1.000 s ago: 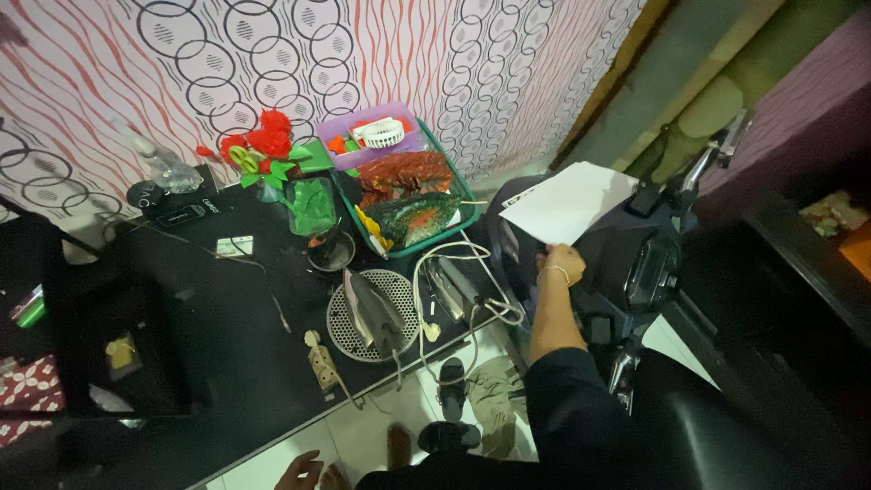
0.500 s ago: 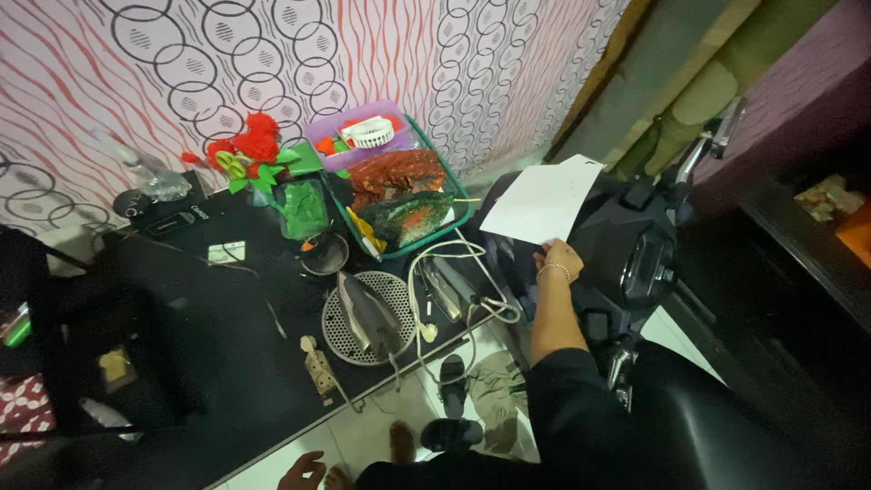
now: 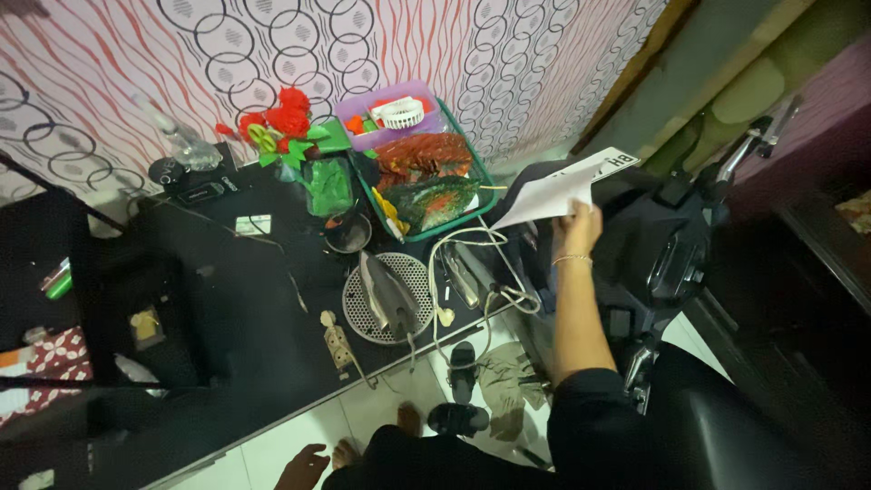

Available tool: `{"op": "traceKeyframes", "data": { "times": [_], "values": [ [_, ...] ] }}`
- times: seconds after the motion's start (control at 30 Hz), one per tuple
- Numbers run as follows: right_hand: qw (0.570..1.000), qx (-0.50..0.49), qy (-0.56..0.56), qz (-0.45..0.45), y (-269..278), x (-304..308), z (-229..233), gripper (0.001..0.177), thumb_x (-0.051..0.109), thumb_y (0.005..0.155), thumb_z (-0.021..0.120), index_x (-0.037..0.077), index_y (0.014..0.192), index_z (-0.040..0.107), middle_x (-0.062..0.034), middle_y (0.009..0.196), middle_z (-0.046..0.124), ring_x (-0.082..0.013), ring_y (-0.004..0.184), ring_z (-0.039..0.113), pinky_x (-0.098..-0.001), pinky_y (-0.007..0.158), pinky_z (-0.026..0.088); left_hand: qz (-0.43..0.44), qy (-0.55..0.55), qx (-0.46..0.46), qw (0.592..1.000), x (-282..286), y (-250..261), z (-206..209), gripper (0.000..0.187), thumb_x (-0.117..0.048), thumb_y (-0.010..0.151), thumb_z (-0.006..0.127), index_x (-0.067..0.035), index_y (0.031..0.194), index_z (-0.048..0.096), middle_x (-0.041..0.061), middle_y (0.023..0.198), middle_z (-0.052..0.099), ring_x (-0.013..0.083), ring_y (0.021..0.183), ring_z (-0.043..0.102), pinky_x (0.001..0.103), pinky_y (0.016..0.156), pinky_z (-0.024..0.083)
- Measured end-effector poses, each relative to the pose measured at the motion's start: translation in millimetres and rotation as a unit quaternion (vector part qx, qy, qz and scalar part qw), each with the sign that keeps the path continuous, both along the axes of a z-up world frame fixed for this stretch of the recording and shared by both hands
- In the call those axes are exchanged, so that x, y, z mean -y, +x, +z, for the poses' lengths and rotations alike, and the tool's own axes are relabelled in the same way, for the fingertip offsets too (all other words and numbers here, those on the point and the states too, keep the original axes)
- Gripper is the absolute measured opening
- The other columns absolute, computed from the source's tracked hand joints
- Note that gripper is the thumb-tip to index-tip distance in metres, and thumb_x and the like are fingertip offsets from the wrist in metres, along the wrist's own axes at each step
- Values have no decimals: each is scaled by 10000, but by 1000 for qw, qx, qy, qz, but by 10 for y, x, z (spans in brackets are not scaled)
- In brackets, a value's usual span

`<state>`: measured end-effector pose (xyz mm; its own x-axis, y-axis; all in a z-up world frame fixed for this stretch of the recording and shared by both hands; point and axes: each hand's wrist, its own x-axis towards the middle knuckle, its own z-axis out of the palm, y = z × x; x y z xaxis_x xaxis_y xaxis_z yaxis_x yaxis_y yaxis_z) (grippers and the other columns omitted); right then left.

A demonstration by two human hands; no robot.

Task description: The person assembles a black perforated plastic tray by inserting multiple black rods into its slots. They repeatedly pick up the rods from a table, insert them into the tray, and place the tray on a chair before returning to the table to continue the process.

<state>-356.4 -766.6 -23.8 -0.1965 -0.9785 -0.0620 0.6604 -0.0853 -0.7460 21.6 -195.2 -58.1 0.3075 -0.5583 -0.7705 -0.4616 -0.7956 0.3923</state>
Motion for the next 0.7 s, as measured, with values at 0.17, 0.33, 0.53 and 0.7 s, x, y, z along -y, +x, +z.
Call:
{"op": "traceKeyframes", "data": {
  "times": [0.17, 0.33, 0.53, 0.7],
  "values": [
    [833, -504, -79, -216, -636, 311, 481, 252, 127, 867, 791, 38, 1085, 704, -80, 974, 735, -166, 849, 675, -338, 810, 570, 14, 58, -49, 997, 66, 60, -168, 534, -420, 986, 579, -175, 1457, 519, 67, 1362, 682, 220, 1248, 671, 358, 1064, 532],
    [711, -695, -6, -110, -1100, 426, 1141, 354, 182, 879, 798, 52, 1196, 711, -162, 1073, 747, -265, 972, 714, -366, 866, 539, 26, 29, -79, 996, 29, 28, -321, 570, -422, 951, 591, -168, 1458, 528, 96, 1351, 700, 240, 1227, 698, 355, 1046, 559],
    [662, -735, -115, -84, -1034, 555, 1704, 311, 112, 916, 793, 52, 1211, 716, -179, 1158, 736, -313, 1059, 707, -381, 892, 535, 54, 53, -117, 990, -20, 75, -415, 572, -417, 965, 574, -174, 1478, 500, 95, 1383, 671, 249, 1240, 692, 355, 1020, 586],
    [702, -698, -142, -4, -818, 548, 1892, 213, 60, 980, 752, 80, 1189, 717, -112, 986, 739, -185, 853, 669, -313, 826, 530, 58, 53, -98, 992, -92, 72, -403, 557, -404, 971, 577, -165, 1469, 507, 90, 1378, 677, 236, 1232, 689, 343, 1020, 576]
  ]
}}
